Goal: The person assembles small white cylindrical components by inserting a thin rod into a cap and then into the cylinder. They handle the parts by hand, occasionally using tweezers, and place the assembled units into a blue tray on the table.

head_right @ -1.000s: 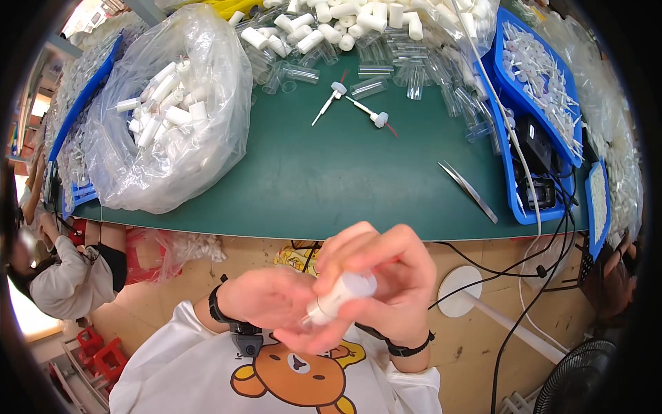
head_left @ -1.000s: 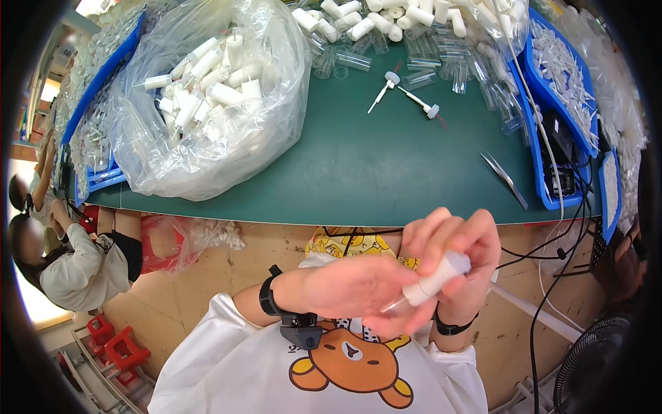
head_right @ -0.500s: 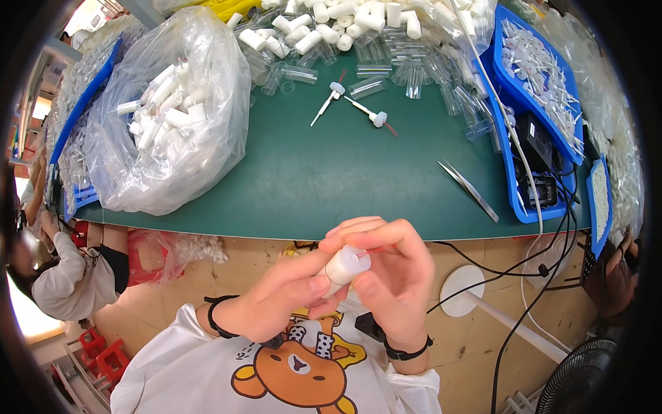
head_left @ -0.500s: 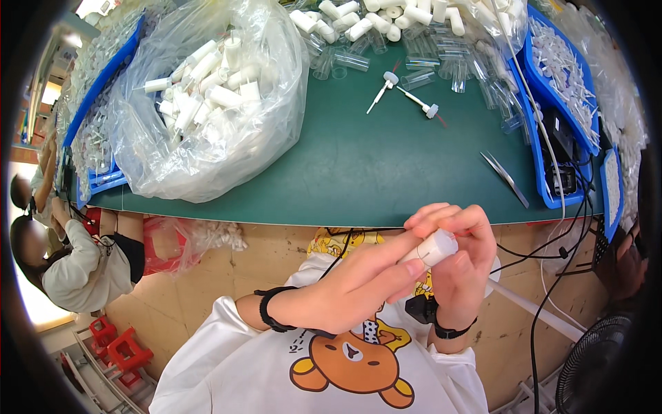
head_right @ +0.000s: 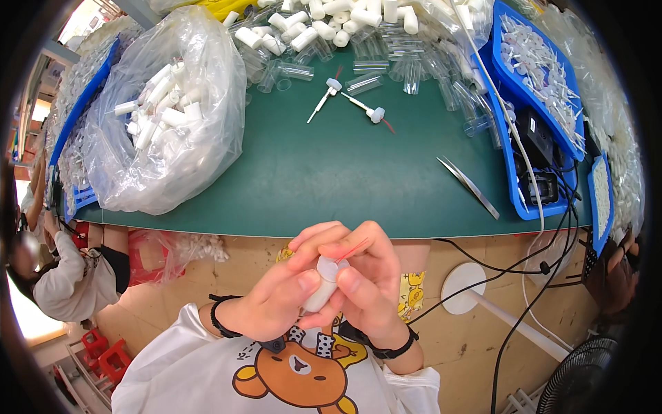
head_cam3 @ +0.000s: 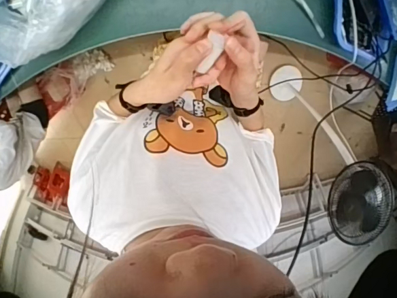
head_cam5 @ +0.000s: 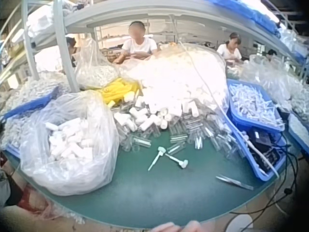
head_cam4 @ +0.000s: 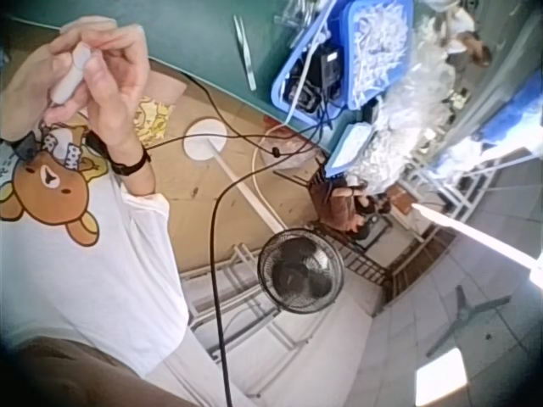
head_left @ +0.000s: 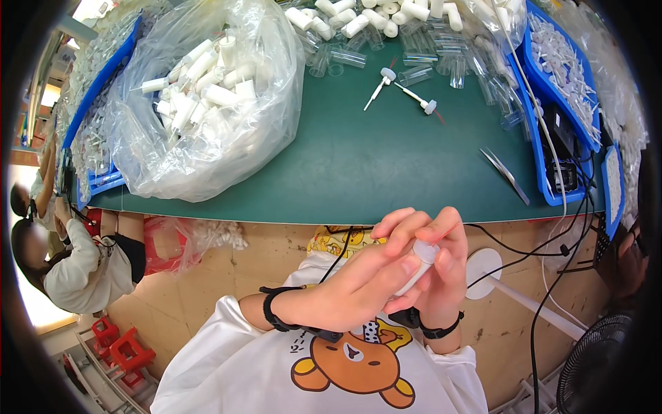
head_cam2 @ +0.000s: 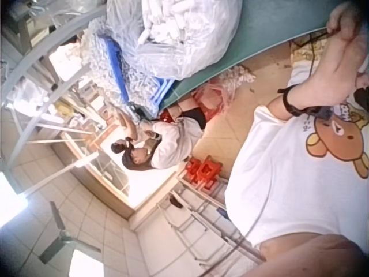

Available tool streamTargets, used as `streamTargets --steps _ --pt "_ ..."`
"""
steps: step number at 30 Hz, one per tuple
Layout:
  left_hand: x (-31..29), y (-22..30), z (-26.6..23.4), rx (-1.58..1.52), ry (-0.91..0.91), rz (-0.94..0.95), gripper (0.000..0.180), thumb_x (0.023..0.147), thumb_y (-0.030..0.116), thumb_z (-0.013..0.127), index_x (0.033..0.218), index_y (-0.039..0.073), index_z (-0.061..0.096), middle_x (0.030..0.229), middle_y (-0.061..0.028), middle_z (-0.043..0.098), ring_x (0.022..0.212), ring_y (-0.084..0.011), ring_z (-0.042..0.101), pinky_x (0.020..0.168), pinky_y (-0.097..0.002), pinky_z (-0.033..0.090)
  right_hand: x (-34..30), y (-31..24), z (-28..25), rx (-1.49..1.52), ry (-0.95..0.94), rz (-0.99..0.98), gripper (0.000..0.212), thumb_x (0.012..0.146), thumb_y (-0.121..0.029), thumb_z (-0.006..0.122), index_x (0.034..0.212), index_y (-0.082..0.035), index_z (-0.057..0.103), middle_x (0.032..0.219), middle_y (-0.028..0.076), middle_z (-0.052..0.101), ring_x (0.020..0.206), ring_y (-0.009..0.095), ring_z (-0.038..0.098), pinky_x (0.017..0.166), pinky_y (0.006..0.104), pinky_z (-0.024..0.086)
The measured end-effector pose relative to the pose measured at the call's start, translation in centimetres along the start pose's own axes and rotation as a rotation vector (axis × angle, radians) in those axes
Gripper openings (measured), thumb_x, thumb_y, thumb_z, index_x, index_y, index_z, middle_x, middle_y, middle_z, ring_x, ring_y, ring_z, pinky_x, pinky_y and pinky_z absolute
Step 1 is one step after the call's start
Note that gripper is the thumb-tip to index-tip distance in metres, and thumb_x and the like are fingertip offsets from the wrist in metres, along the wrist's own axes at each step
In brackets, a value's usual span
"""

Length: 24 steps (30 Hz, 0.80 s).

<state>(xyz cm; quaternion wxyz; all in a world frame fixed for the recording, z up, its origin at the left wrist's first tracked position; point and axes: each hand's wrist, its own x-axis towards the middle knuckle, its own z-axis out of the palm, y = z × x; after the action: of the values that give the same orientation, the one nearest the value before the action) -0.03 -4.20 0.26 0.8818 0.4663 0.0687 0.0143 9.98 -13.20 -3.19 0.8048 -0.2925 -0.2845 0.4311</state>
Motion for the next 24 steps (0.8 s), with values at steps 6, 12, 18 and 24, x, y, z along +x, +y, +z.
streamTargets --steps 6,12,18,24 --pt "0.1 -0.1 -0.2 -0.163 0.032 -0.129 0.039 0.098 0.035 0.025 0.098 0.002 0.044 0.064 -0.0028 0.046 0.060 -0.0115 0.044 0.058 -0.0227 0.039 0.0 -0.5 0.0 -0.100 0.035 0.007 0.016 0.086 -0.014 0.050 0.096 -0.002 0.049 0.095 0.022 0.059 0.100 0.030 0.050 0.089 0.0439 0.040" --pt "1.0 -0.2 -0.3 -0.479 -0.021 -0.221 0.050 0.092 0.051 0.030 0.083 0.004 0.045 0.060 -0.0049 0.045 0.046 -0.0133 0.042 0.043 -0.0273 0.042 -0.3 -0.7 0.4 -0.174 0.061 0.046 0.025 0.088 -0.018 0.050 0.103 0.002 0.049 0.104 0.020 0.056 0.103 0.028 0.051 0.091 0.0420 0.040" --pt "1.5 -0.3 -1.3 -0.587 -0.096 -0.232 0.048 0.091 0.051 0.034 0.068 0.009 0.040 0.047 0.0006 0.034 0.037 -0.0104 0.032 0.035 -0.0255 0.035 -0.2 -0.7 1.0 -0.165 0.194 0.085 0.037 0.091 -0.028 0.044 0.107 0.005 0.049 0.109 0.019 0.054 0.107 0.026 0.051 0.095 0.0394 0.037" --pt "1.3 -0.1 -1.7 -0.585 -0.030 -0.073 0.043 0.091 0.048 0.033 0.067 0.012 0.038 0.047 0.0036 0.032 0.037 -0.0083 0.027 0.036 -0.0245 0.030 -0.7 -0.3 -0.6 -0.107 0.249 0.032 0.028 0.093 -0.021 0.039 0.103 0.003 0.049 0.107 0.017 0.055 0.103 0.024 0.051 0.094 0.0376 0.037"
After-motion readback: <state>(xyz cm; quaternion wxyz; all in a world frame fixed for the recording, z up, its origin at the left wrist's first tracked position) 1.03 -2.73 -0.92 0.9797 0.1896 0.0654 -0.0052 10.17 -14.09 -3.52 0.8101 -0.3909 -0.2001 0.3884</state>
